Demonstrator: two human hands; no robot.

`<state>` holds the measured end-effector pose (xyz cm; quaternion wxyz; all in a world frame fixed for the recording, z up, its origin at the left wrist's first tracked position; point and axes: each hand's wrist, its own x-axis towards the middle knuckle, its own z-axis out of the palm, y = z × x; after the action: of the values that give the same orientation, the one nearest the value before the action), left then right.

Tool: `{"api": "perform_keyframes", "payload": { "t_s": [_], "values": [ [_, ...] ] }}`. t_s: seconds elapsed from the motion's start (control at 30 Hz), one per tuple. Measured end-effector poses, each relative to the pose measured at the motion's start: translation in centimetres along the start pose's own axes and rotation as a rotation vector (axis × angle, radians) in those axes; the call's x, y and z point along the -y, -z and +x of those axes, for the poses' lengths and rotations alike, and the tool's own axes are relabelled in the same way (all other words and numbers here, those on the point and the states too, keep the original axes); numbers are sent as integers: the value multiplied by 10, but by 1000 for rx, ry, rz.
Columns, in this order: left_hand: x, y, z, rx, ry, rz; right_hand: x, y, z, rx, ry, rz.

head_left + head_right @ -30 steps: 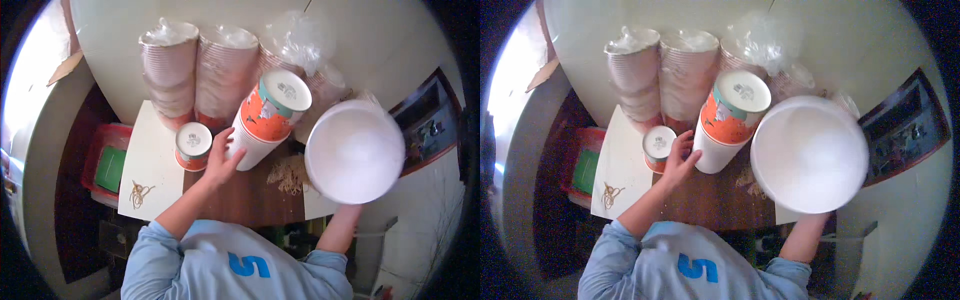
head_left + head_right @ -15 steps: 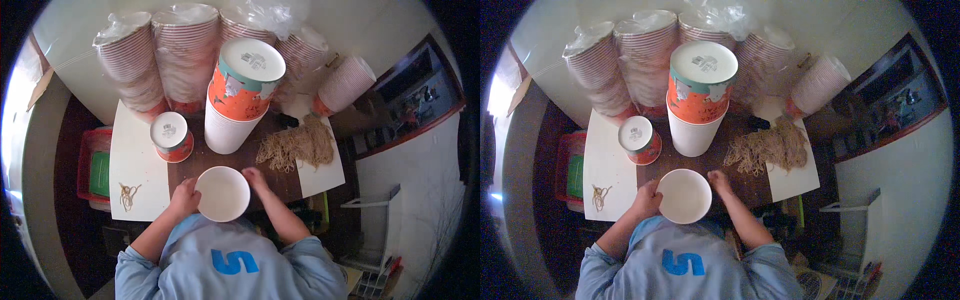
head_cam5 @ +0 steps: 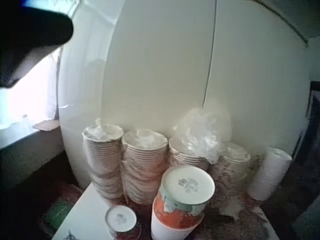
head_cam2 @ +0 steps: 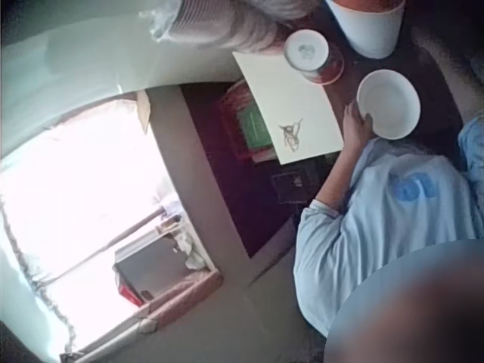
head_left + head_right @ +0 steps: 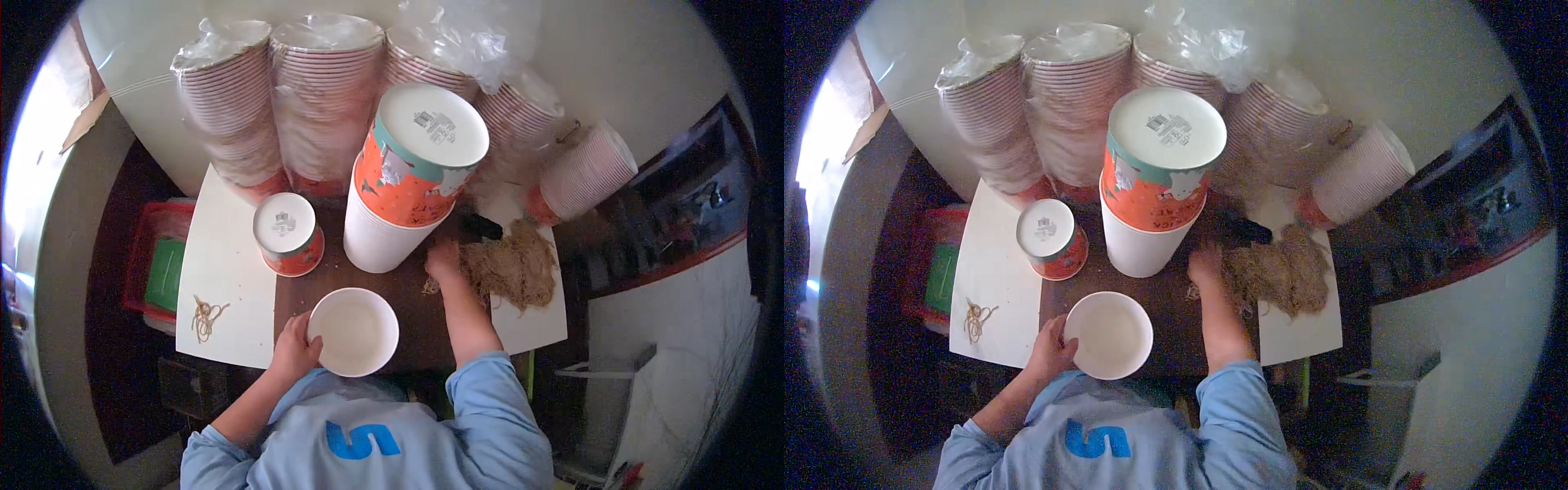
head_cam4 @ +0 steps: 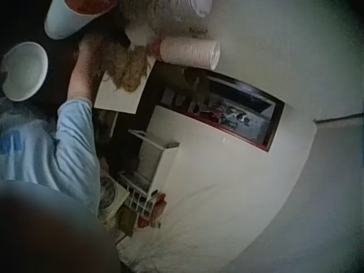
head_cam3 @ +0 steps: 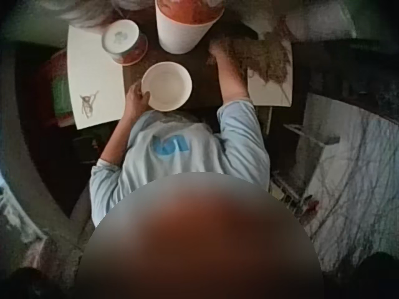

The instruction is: Attaching twine handles to paper buckets.

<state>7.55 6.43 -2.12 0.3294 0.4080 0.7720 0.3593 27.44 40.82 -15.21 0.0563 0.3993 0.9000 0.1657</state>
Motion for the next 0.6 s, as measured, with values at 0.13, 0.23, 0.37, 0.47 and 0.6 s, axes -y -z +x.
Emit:
{"api": "perform_keyframes", "payload": {
  "t_s": [0.13,0.23,0.37,0.47,0.6],
  "values": [
    [7,2,-4,-135,-118,89,16,50,-1,241,83,114],
    [-18,13,0,-240,-253,105,4,70,-26,216,36,589],
    [-44,21,19,-212,-467,70,15,145,-72,45,48,1420],
    [-76,10,34,97,-293,-160,25,196,-93,113,167,1374],
    [-86,-10,43,211,-275,-281,46,230,-105,-35,265,1253]
  ]
}}
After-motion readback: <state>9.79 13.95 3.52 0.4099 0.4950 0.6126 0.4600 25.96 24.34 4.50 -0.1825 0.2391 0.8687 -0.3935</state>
